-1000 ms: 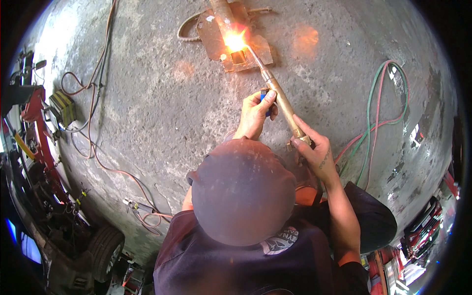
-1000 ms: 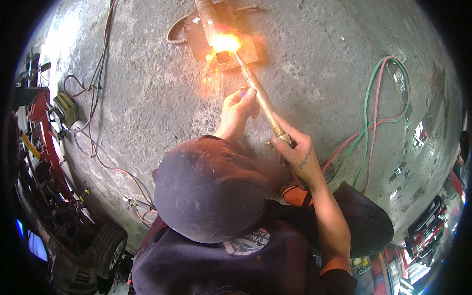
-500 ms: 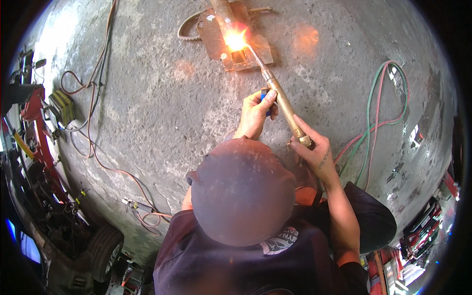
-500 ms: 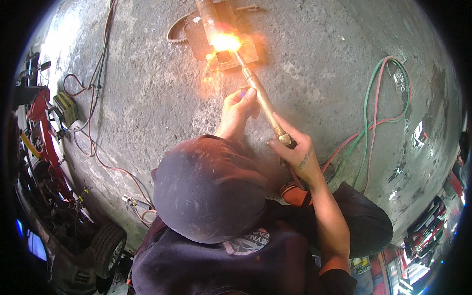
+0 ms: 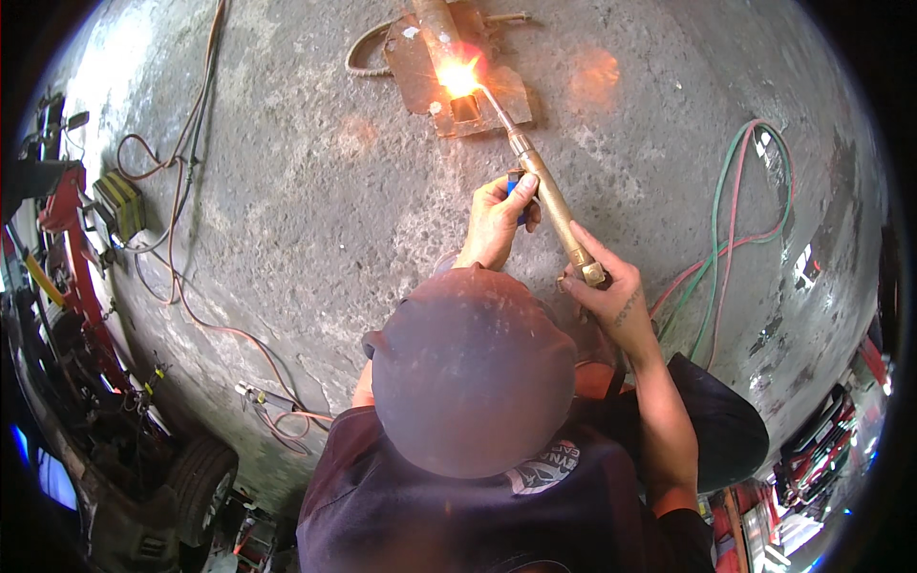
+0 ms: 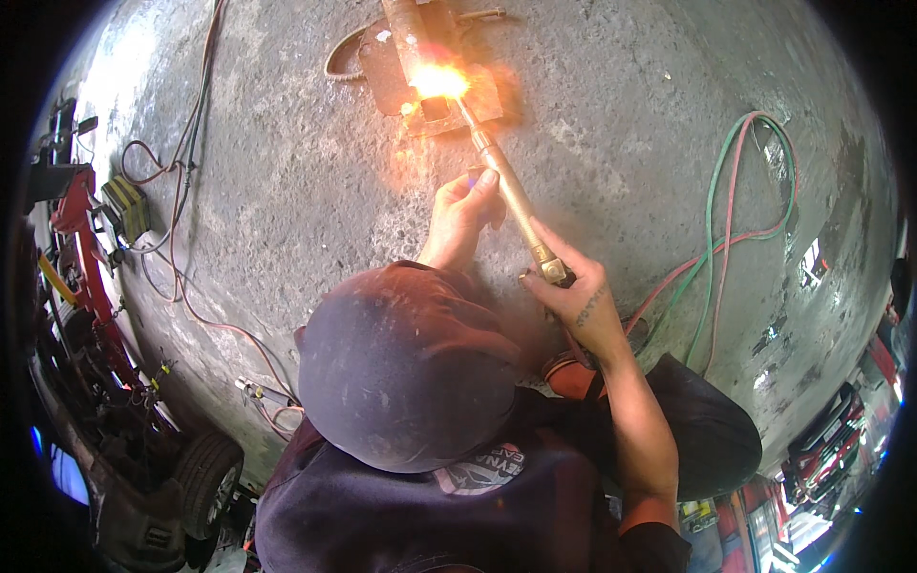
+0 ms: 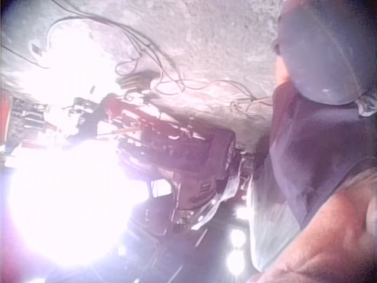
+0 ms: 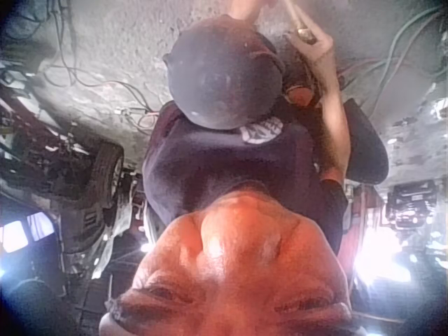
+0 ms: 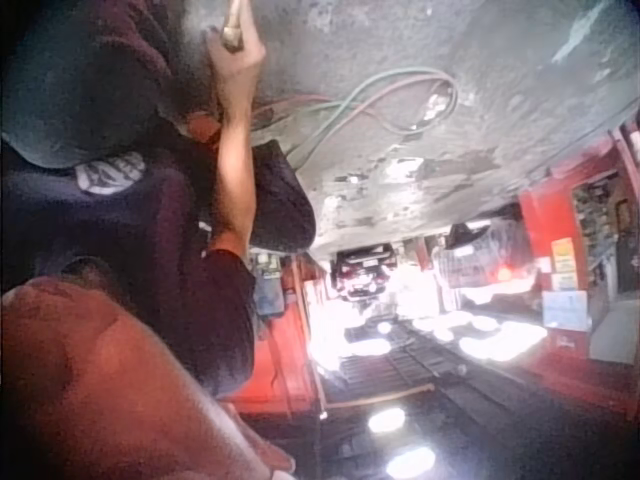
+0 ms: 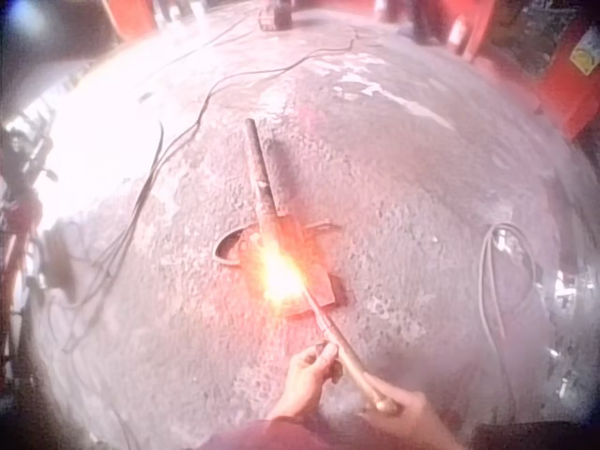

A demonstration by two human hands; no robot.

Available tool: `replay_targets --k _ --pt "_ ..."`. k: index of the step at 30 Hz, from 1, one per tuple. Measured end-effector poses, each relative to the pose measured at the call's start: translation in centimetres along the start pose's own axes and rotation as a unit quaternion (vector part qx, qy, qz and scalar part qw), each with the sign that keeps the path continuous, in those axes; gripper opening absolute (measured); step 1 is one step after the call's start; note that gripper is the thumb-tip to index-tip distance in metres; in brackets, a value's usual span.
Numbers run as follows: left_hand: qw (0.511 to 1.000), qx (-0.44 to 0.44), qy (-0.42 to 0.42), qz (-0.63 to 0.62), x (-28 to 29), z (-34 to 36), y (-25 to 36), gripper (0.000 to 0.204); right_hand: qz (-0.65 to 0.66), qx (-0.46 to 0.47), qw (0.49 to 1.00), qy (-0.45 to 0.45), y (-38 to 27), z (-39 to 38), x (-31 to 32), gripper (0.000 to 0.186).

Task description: The person uses a cutting torch and a lighter to ignite it, then applies the flame to a metal piece on a concrete floor by hand.

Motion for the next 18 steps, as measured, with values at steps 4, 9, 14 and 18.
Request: replay_targets --k 4,9,14,18 --pt "1.0 0.003 0.0 0.001 0.25 0.24 -0.2 0.028 -0.02 0.033 0.999 0.005 -0.02 0.15 -0.02 0.067" --pt "1.0 0.004 0.001 0.004 0.13 0.23 -0.14 0.029 -0.02 0.022 1.0 0.003 -0.24 0.09 0.04 0.066" --pt "1.0 0.004 -0.002 -0.003 0.11 0.15 0.02 0.027 -0.012 0.015 1.0 -0.001 -0.21 0.05 0.05 0.066" --pt "1.0 0.007 0.001 -0.004 0.0 0.0 0.28 0.026 -0.016 0.011 1.0 -0.002 -0.56 0.02 0.03 0.066"
Point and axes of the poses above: each hand's wrist, its own z-axis towards the middle knuckle, its own x-axis out of the back of the hand, y = z × x, the point moved 5 cm from there along z, towards the middle knuckle, and after that the axes turned 3 degrees about x, right-handed, at the moved point
